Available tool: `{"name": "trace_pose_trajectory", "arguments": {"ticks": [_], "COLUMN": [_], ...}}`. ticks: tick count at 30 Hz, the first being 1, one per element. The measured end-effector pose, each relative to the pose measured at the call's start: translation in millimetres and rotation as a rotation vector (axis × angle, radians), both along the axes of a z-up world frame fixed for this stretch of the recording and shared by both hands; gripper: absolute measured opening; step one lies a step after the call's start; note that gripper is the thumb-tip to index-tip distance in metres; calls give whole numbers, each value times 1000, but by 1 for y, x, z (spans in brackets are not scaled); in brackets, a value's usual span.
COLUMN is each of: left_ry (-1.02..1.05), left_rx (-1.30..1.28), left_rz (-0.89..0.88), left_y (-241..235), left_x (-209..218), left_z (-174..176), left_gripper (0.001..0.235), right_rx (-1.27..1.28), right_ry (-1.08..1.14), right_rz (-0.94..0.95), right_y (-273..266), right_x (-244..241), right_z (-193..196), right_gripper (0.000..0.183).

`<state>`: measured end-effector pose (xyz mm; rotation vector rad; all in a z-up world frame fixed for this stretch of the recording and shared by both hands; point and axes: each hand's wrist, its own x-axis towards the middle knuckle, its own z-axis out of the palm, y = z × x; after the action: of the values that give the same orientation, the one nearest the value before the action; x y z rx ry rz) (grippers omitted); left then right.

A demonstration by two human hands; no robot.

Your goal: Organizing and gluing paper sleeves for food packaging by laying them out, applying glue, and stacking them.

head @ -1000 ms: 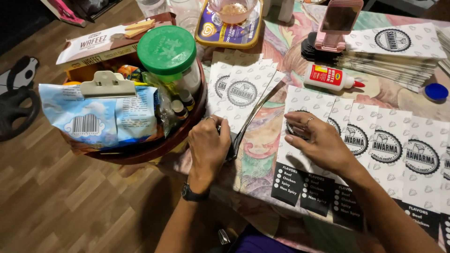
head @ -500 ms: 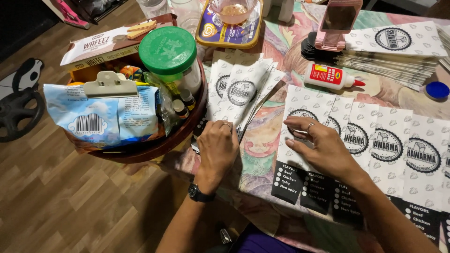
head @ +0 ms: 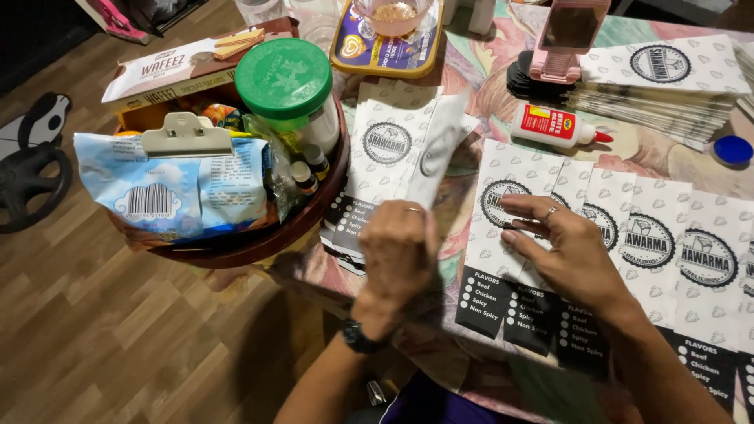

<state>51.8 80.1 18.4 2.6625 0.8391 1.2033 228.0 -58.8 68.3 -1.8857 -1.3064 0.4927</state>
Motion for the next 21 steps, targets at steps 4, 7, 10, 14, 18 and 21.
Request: {"name": "trace_pose_trajectory", "arguments": {"ticks": [4, 7, 10, 14, 18, 21], "left_ry": [86, 192, 190, 363, 373, 342], "left_rx": [8, -36, -85, -6, 64, 20], "left_rz": [-53, -88, -165, -308, -380, -336], "left_y": [-29, -39, -29, -1, -9, -18], "left_x": [23, 25, 8, -32, -45, -49], "left_z": [-28, -39, -26, -36, -48, -40], "left_gripper": [31, 36, 37, 84, 50, 45], "right_rx": [-49, -53, -29, 7, 42, 159], "right_ry": [-9, -58, -81, -228, -175, -223], "right_rz": [-41, -35, -44, -4, 24, 111], "right_y": [-4, -9, -17, -32, -37, -39], "right_x": [0, 1, 2, 2, -21, -44], "right_z": [1, -1, -2, -2, -3, -12], "right_gripper": [50, 50, 49, 48, 48, 48]}}
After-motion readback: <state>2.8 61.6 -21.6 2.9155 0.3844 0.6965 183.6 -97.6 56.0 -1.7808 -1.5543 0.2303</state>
